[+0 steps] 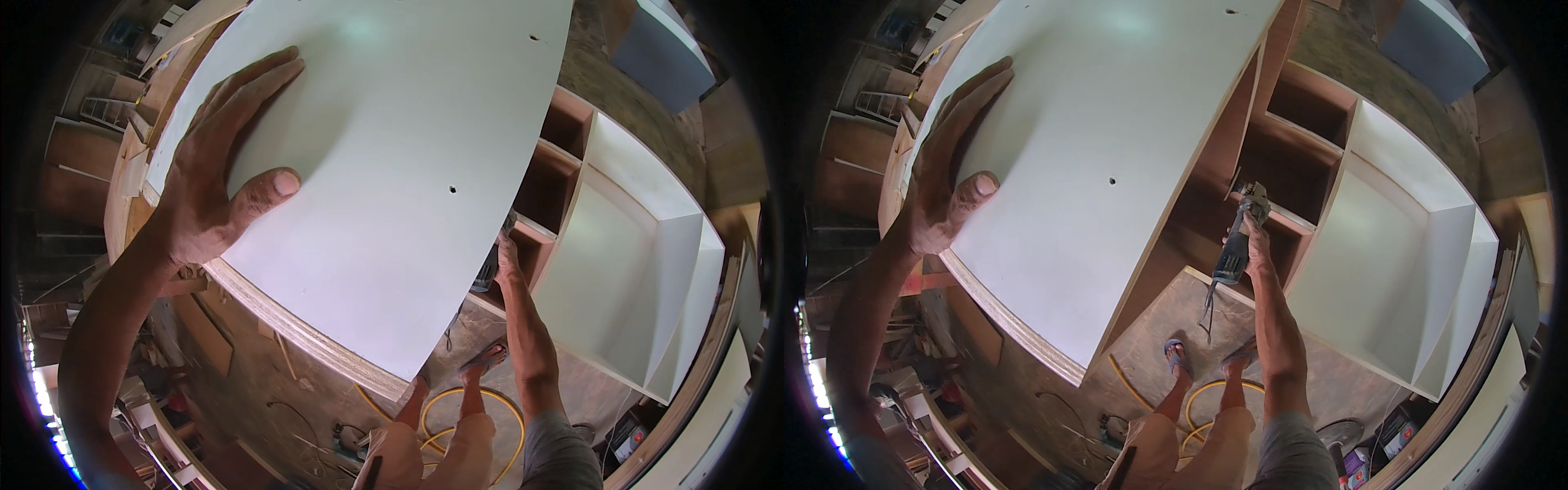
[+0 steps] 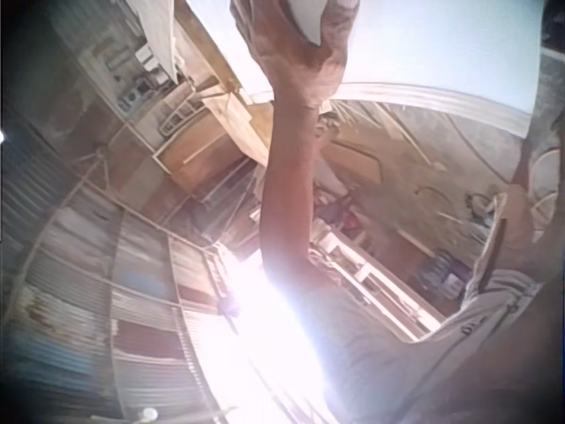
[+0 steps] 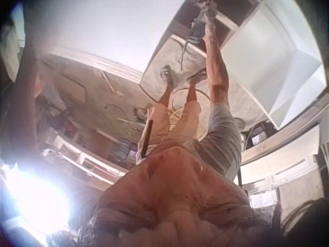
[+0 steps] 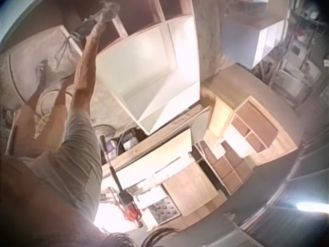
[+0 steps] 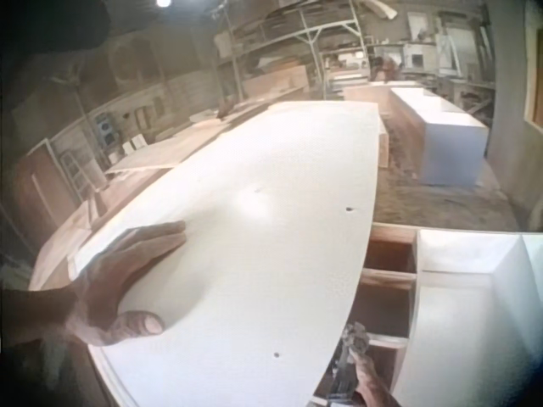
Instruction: The person uses a power sander to smooth the edges of a white cabinet door, then applies wooden trim strips to the door's edges. The person handles the door and trim pieces, aligning them carefully.
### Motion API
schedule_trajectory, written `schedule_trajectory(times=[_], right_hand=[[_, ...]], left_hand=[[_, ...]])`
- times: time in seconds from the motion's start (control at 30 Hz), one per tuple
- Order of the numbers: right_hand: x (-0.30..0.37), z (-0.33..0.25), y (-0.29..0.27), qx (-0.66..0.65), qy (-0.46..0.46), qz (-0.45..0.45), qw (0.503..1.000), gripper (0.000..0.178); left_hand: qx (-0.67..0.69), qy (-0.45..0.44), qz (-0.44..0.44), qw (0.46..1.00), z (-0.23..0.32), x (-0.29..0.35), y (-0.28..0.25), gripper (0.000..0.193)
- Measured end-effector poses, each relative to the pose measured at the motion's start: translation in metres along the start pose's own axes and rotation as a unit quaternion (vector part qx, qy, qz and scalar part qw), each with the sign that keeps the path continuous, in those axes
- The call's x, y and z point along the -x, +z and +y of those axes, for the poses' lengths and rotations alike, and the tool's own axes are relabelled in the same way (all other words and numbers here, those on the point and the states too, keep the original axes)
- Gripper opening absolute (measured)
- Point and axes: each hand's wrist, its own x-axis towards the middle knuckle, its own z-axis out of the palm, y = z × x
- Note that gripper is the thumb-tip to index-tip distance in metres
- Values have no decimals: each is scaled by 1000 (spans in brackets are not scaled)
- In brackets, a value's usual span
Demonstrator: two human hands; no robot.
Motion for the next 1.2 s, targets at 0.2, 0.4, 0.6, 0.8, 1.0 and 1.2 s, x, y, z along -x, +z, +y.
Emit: schedule_trajectory(times=[0.2, 0.4, 0.6, 0.8, 1.0, 1.2], right_hand=[[2, -2, 5, 22, 0, 8, 1000, 51], [28, -11, 20, 38, -29, 10, 999, 49], [66, -44, 51, 37, -61, 4, 997, 50], [63, -18, 45, 39, -57, 23, 997, 44], [42, -4, 35, 24, -46, 38, 998, 42], [86, -30, 60, 30, -93, 16, 995, 40]], left_hand=[[9, -4, -2, 1000, -2, 3, -1, 87], [0, -5, -5, 1000, 3, 0, 1, 88], [-18, -2, 1, 1000, 1, 2, 1, 89], [-19, -3, 3, 1000, 3, 1, 1, 89], [2, -6, 2, 1000, 5, -2, 1, 88], [-18, 10, 4, 1000, 4, 1, 1, 85]])
